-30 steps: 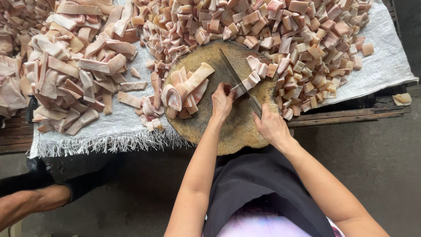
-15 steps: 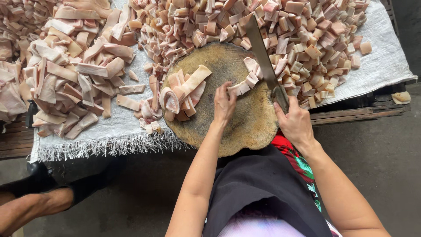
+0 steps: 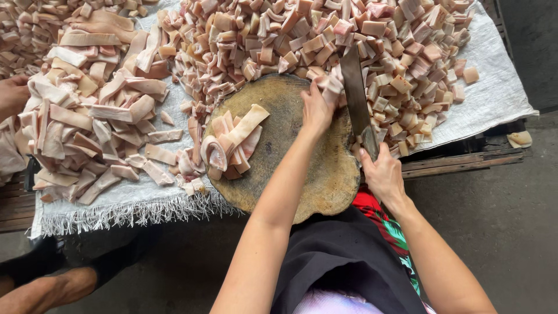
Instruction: The person is using a cleaver to chop long strips of pork skin into small cubes on a round wooden cutting board.
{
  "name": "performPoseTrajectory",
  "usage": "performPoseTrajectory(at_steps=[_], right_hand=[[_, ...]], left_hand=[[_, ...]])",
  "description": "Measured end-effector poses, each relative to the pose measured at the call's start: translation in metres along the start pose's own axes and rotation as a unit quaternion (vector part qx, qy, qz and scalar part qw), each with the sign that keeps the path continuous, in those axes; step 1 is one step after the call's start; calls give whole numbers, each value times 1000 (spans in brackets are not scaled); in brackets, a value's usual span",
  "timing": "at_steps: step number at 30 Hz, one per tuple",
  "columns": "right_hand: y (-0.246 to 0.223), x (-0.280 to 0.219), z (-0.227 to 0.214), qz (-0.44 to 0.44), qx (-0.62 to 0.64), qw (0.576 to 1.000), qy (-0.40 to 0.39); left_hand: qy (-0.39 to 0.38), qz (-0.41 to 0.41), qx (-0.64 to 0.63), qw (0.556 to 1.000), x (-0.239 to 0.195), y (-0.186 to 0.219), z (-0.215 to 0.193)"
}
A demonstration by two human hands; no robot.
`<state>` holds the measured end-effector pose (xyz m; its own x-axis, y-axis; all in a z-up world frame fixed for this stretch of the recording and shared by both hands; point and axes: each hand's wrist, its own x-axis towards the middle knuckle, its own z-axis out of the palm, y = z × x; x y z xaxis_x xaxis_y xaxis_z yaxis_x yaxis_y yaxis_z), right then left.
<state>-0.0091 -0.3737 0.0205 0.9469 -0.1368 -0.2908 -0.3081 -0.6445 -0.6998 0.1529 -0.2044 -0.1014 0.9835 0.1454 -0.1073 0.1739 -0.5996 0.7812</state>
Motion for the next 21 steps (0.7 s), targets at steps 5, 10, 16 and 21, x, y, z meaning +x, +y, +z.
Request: performPoseTrajectory(at_steps=[5,10,16,21], right_hand=[[-29,21,-12,7,83,997,-3],[-33,6,-19,-77,41,996,35],[-15,-26,-16,-57,-39,997,-30],[12,-34,10,-92,-96,990,-37]], left_hand=[[-33,16,-160,986,55,37,-21],[-16,37,-115,993,47,30,-105],[-5,36,210,977,-23,-53,-230],[-16,55,425,904,-75,-86,-229]])
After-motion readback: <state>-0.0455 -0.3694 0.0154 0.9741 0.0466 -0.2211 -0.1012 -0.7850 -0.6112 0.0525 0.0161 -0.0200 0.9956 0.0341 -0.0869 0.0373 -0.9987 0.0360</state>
